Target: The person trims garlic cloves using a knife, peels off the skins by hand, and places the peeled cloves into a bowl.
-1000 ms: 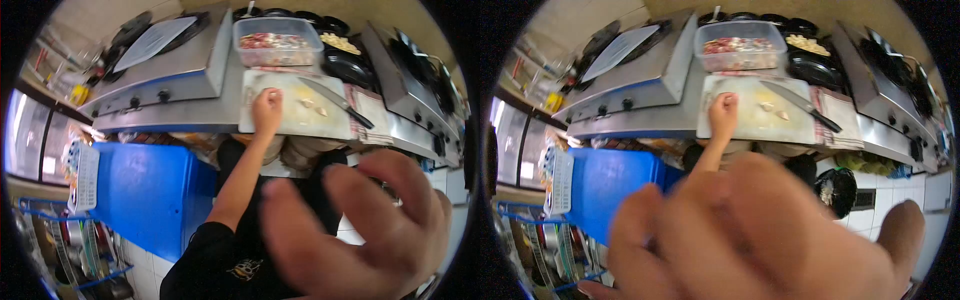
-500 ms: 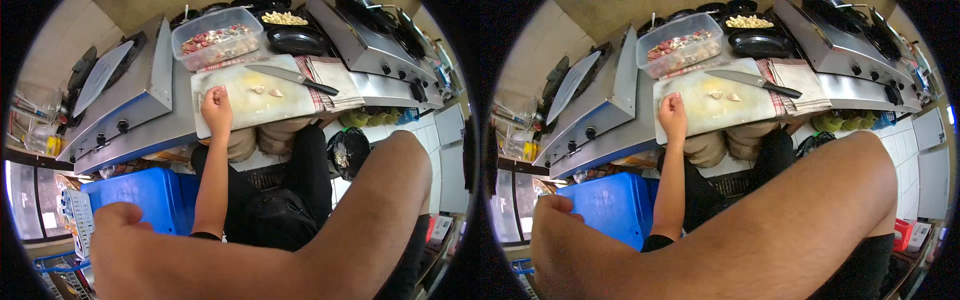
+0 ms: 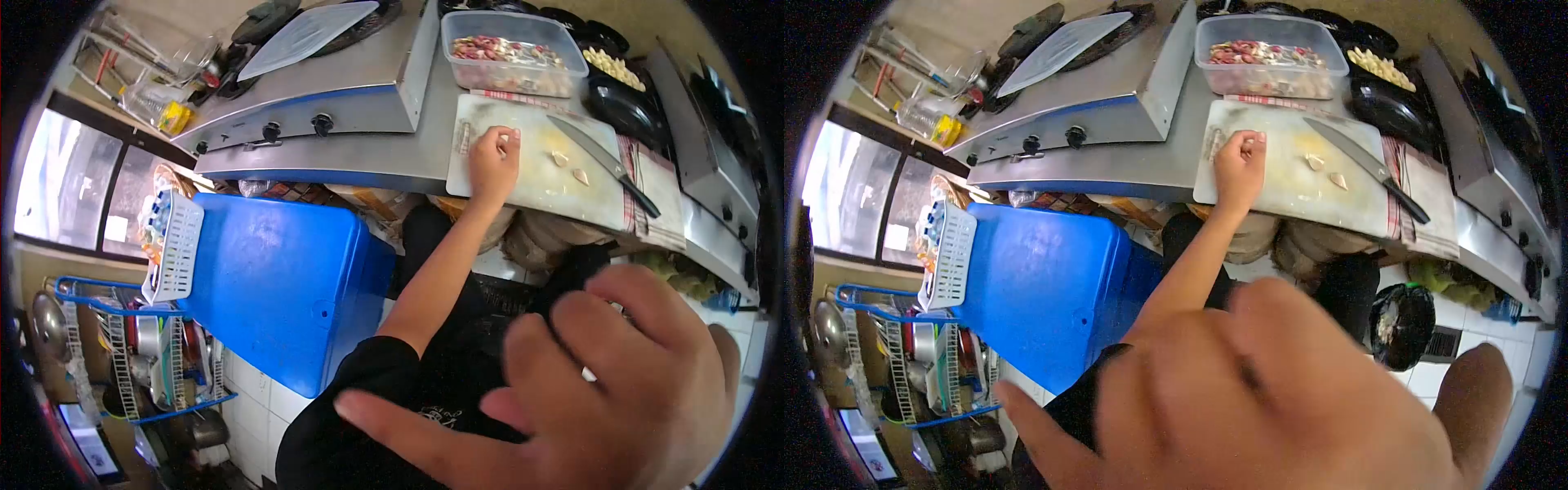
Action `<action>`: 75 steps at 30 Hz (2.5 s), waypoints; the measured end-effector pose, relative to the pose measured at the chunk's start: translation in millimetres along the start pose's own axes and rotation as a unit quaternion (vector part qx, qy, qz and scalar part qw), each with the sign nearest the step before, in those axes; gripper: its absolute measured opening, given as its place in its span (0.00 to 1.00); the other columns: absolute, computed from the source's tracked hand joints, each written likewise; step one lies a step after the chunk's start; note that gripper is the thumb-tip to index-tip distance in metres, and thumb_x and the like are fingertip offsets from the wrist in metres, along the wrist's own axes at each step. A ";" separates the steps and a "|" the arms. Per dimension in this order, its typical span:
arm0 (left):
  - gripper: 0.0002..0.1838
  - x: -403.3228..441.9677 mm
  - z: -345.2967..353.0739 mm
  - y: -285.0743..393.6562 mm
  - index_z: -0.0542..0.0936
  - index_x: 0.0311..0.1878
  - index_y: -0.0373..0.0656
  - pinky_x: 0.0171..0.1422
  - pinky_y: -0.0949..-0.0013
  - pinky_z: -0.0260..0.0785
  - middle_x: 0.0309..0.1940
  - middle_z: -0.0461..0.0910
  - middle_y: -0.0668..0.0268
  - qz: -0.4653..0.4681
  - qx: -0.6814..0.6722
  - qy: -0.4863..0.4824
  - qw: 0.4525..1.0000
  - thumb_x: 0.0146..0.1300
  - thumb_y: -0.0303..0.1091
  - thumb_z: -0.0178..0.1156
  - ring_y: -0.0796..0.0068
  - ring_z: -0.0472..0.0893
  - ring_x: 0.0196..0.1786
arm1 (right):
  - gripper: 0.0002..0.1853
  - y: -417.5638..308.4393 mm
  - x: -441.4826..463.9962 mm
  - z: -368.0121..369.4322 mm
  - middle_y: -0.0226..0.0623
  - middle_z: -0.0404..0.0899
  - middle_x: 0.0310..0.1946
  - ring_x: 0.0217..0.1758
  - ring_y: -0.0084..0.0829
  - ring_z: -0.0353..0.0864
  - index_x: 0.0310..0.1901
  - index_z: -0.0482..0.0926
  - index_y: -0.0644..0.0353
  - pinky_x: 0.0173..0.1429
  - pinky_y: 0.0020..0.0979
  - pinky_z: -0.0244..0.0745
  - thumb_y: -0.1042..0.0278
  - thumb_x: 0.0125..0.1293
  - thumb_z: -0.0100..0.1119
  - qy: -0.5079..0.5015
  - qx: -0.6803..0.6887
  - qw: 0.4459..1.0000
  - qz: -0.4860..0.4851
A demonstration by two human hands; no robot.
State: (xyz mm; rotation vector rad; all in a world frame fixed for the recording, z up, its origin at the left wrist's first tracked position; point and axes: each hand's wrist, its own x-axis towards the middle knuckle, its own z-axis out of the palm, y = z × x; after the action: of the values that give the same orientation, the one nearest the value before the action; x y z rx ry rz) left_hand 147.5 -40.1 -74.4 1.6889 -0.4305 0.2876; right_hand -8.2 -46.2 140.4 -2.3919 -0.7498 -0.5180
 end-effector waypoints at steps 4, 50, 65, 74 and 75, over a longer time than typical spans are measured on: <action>0.14 -3.1 0.7 3.4 0.78 0.38 0.36 0.30 0.75 0.64 0.22 0.74 0.71 -0.031 -0.024 -0.027 0.999 0.64 0.40 0.60 0.83 0.70 0.25 | 0.16 5.7 -35.3 -20.5 0.38 0.76 0.23 0.24 0.36 0.76 0.41 0.80 0.57 0.30 0.35 0.69 0.63 0.50 0.66 0.014 -0.025 0.996 0.084; 0.10 12.4 38.9 18.6 0.77 0.38 0.41 0.46 0.63 0.68 0.36 0.77 0.63 0.191 0.123 -0.308 0.924 0.57 0.35 0.62 0.64 0.76 0.41 | 0.17 232.1 -202.1 -1.8 0.38 0.76 0.32 0.38 0.41 0.73 0.49 0.76 0.57 0.42 0.39 0.66 0.63 0.58 0.60 0.229 -0.339 0.860 0.304; 0.15 3.9 -4.6 27.2 0.68 0.56 0.43 0.40 0.71 0.61 0.35 0.73 0.64 -0.287 -0.532 -0.296 0.740 0.69 0.36 0.47 0.73 0.71 0.35 | 0.21 225.1 -178.5 -15.8 0.48 0.76 0.38 0.37 0.48 0.74 0.61 0.67 0.63 0.43 0.43 0.69 0.71 0.66 0.49 0.283 -0.214 0.897 0.263; 0.14 -15.0 -16.4 95.9 0.68 0.54 0.41 0.40 0.71 0.61 0.29 0.63 0.69 -0.236 -0.620 -0.314 0.679 0.70 0.36 0.46 0.75 0.66 0.32 | 0.28 129.4 -138.6 5.6 0.26 0.64 0.19 0.17 0.18 0.63 0.56 0.71 0.66 0.24 0.23 0.65 0.48 0.75 0.30 0.299 0.348 0.820 0.342; 0.14 -19.0 -18.0 100.2 0.68 0.54 0.41 0.40 0.71 0.60 0.29 0.62 0.69 -0.223 -0.626 -0.319 0.676 0.69 0.37 0.46 0.75 0.65 0.32 | 0.25 119.6 -135.2 9.1 0.27 0.66 0.18 0.17 0.18 0.64 0.39 0.73 0.64 0.23 0.21 0.63 0.50 0.76 0.32 0.326 0.377 0.805 0.322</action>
State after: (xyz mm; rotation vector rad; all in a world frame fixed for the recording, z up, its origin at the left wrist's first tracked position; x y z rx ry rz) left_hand 87.6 -32.4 9.7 0.3867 -0.5124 -0.8613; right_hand -36.9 -174.4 16.4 -1.4127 0.1832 -0.5525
